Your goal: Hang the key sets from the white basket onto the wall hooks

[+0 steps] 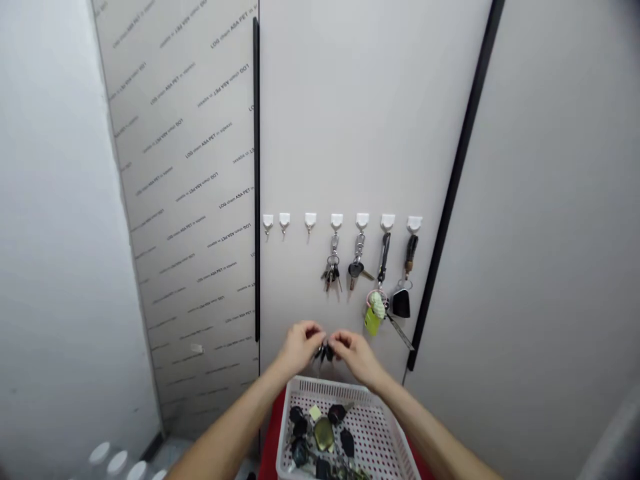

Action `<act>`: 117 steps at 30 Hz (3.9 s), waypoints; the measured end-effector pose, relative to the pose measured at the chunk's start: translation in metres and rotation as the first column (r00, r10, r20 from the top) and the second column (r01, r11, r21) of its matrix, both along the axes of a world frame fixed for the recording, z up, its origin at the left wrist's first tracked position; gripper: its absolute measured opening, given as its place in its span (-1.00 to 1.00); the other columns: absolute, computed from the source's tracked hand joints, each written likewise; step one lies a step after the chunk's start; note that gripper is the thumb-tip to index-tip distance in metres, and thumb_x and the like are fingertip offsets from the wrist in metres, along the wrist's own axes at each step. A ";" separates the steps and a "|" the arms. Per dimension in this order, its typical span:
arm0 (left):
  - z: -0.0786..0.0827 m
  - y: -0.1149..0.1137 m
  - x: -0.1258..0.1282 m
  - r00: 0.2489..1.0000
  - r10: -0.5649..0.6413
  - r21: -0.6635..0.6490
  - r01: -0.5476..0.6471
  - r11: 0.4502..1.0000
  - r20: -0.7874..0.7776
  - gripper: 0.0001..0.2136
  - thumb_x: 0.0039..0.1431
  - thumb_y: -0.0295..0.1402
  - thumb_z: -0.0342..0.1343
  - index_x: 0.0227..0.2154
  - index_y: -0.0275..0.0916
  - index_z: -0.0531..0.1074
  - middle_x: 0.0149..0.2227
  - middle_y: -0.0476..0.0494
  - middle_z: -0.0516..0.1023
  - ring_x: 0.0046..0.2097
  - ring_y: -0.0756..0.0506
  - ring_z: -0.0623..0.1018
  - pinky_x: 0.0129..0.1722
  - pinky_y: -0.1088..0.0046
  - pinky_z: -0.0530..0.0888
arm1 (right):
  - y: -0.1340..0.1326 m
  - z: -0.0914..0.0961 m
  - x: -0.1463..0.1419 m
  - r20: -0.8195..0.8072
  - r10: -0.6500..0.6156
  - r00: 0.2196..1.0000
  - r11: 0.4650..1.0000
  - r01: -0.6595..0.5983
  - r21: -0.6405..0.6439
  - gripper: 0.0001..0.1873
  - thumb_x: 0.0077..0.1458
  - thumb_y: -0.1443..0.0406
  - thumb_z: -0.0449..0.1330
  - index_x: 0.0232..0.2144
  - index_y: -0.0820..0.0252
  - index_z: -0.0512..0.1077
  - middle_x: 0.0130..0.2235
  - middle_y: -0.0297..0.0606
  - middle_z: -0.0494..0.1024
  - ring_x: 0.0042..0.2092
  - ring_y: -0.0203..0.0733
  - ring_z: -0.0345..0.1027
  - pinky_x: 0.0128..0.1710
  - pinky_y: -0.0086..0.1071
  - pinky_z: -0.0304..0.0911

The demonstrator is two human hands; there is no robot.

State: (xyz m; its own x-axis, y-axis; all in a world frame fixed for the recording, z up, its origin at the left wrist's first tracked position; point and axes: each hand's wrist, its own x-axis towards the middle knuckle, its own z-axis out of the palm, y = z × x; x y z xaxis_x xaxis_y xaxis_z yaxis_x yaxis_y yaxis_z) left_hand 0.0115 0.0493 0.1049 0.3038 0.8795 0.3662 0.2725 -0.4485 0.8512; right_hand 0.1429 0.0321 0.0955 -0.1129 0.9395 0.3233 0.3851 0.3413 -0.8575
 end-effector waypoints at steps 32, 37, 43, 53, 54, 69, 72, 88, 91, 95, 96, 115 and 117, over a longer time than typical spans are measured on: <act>0.014 0.039 -0.027 0.978 0.112 -0.159 -0.140 0.977 -0.174 -0.79 -0.12 -0.37 -0.12 -0.42 -0.40 0.27 -0.49 -0.14 0.40 -0.55 0.08 0.37 -0.56 0.60 0.28 | 0.015 0.049 -0.011 0.454 -0.334 0.826 0.898 0.133 0.419 -0.75 -0.15 0.34 -0.07 -0.45 0.28 0.38 -0.45 -0.23 0.44 -0.44 -0.31 0.26 -0.40 -0.48 0.12; -0.056 0.004 -0.024 0.926 -0.080 -0.180 0.014 0.984 -0.369 -0.80 -0.16 -0.38 -0.07 -0.42 -0.36 0.30 -0.51 -0.08 0.41 -0.50 0.06 0.37 -0.50 0.58 0.29 | -0.028 -0.056 0.008 0.557 0.059 0.828 0.997 -0.024 -0.070 -0.78 -0.19 0.32 -0.03 -0.47 0.23 0.38 -0.52 -0.30 0.44 -0.51 -0.33 0.24 -0.49 -0.50 0.09; -0.098 -0.028 -0.015 0.716 -0.196 -0.088 0.185 0.979 -0.670 -0.79 -0.23 -0.46 -0.05 -0.42 -0.25 0.33 -0.45 -0.07 0.42 -0.38 -0.02 0.37 -0.39 0.52 0.27 | -0.056 -0.104 0.013 0.650 0.154 0.744 0.986 -0.069 -0.154 -0.78 -0.33 0.27 0.09 -0.48 0.18 0.38 -0.48 -0.30 0.42 -0.44 -0.27 0.23 -0.47 -0.48 0.05; -0.109 -0.036 -0.013 0.540 -0.095 0.036 0.227 0.973 -0.836 -0.79 -0.24 -0.47 -0.05 -0.43 -0.20 0.34 -0.41 -0.11 0.40 -0.32 -0.09 0.35 -0.35 0.47 0.24 | -0.050 -0.105 0.009 0.744 0.136 0.655 0.983 0.002 -0.182 -0.83 -0.40 0.32 0.11 -0.57 0.13 0.34 -0.57 -0.33 0.37 -0.53 -0.31 0.17 -0.59 -0.51 -0.08; -0.109 -0.037 -0.014 0.544 -0.089 0.034 0.213 0.977 -0.834 -0.80 -0.22 -0.47 -0.06 -0.45 -0.19 0.34 -0.43 -0.10 0.41 -0.33 -0.08 0.35 -0.36 0.48 0.24 | -0.050 -0.106 0.009 0.724 0.087 0.684 0.988 0.031 -0.149 -0.83 -0.40 0.33 0.10 -0.57 0.15 0.33 -0.57 -0.33 0.35 -0.53 -0.32 0.16 -0.59 -0.51 -0.08; -0.106 -0.041 -0.012 0.650 -0.126 0.003 0.195 0.981 -0.750 -0.78 -0.17 -0.42 -0.09 -0.38 -0.16 0.33 -0.41 -0.02 0.41 -0.36 -0.02 0.36 -0.39 0.53 0.23 | -0.048 -0.097 0.022 -0.320 -0.201 0.926 0.904 0.049 -0.425 -0.84 -0.35 0.29 0.08 -0.59 0.25 0.23 -0.62 -0.45 0.28 -0.60 -0.46 0.10 -0.56 -0.52 0.05; -0.102 -0.038 -0.012 0.679 -0.071 0.066 0.174 0.983 -0.731 -0.77 -0.15 -0.44 -0.12 -0.36 -0.20 0.31 -0.34 -0.06 0.39 -0.30 -0.03 0.34 -0.35 0.52 0.23 | -0.048 -0.090 0.021 -0.413 -0.206 0.887 0.909 0.017 -0.417 -0.86 -0.36 0.31 0.08 -0.59 0.25 0.23 -0.61 -0.44 0.29 -0.58 -0.46 0.12 -0.54 -0.51 0.07; -0.104 -0.020 -0.016 0.575 -0.057 0.091 0.225 0.970 -0.816 -0.83 -0.16 -0.48 -0.12 -0.53 -0.27 0.38 -0.43 -0.12 0.44 -0.34 -0.05 0.36 -0.29 0.42 0.19 | -0.058 -0.074 0.049 0.234 0.203 0.951 0.841 -0.047 -0.538 -0.83 -0.24 0.24 0.00 -0.64 0.26 0.26 -0.74 -0.46 0.17 -0.68 -0.46 -0.01 -0.68 -0.54 -0.08; -0.094 -0.016 -0.015 0.723 -0.102 -0.006 0.135 0.991 -0.683 -0.80 -0.14 -0.43 -0.13 -0.47 -0.25 0.38 -0.45 -0.06 0.44 -0.42 0.02 0.36 -0.43 0.55 0.24 | -0.051 -0.082 0.048 0.517 0.079 0.852 0.941 0.108 -0.322 -0.84 -0.23 0.26 -0.01 -0.61 0.24 0.30 -0.69 -0.40 0.25 -0.63 -0.43 0.05 -0.63 -0.53 -0.06; -0.084 -0.014 -0.014 0.843 -0.136 -0.126 0.082 0.989 -0.521 -0.79 -0.16 -0.41 -0.11 -0.45 -0.31 0.38 -0.54 -0.03 0.42 -0.52 0.07 0.33 -0.51 0.60 0.24 | -0.040 -0.092 0.037 0.656 -0.037 0.754 0.970 0.185 -0.157 -0.82 -0.24 0.26 0.00 -0.54 0.20 0.35 -0.62 -0.35 0.35 -0.58 -0.38 0.13 -0.58 -0.52 -0.04; -0.082 -0.013 -0.014 0.862 -0.141 -0.146 0.079 0.986 -0.487 -0.79 -0.17 -0.40 -0.10 -0.45 -0.32 0.38 -0.55 -0.03 0.42 -0.52 0.07 0.32 -0.51 0.60 0.24 | -0.038 -0.094 0.033 0.673 -0.040 0.738 0.970 0.191 -0.152 -0.82 -0.25 0.25 0.01 -0.54 0.20 0.36 -0.61 -0.34 0.37 -0.56 -0.36 0.15 -0.58 -0.51 -0.04; -0.045 -0.007 -0.024 0.965 -0.181 -0.148 0.210 0.966 0.192 -0.78 -0.19 -0.35 -0.01 -0.43 -0.38 0.32 -0.45 -0.09 0.39 -0.41 0.05 0.33 -0.37 0.55 0.26 | -0.003 -0.019 -0.032 -0.099 0.017 0.995 0.997 -0.025 -0.073 -0.82 -0.21 0.25 -0.01 -0.64 0.29 0.24 -0.72 -0.45 0.19 -0.65 -0.46 0.03 -0.64 -0.55 0.01; -0.030 -0.002 -0.031 0.954 -0.138 -0.105 0.171 0.980 0.266 -0.80 -0.19 -0.34 -0.01 -0.48 -0.38 0.32 -0.50 -0.07 0.38 -0.44 0.06 0.32 -0.40 0.56 0.25 | 0.009 0.008 -0.045 -0.053 0.030 0.998 1.000 -0.030 0.009 -0.84 -0.22 0.28 0.00 -0.65 0.29 0.26 -0.72 -0.44 0.20 -0.65 -0.46 0.05 -0.64 -0.55 0.02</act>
State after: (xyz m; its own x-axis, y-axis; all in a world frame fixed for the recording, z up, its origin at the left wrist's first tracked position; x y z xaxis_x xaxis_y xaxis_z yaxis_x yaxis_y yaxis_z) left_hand -0.0195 0.0477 0.0752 0.3497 0.8733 0.3392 -0.0265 -0.3528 0.9353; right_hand 0.0982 0.0413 0.1032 -0.1237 0.9333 0.3371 0.3286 0.3591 -0.8736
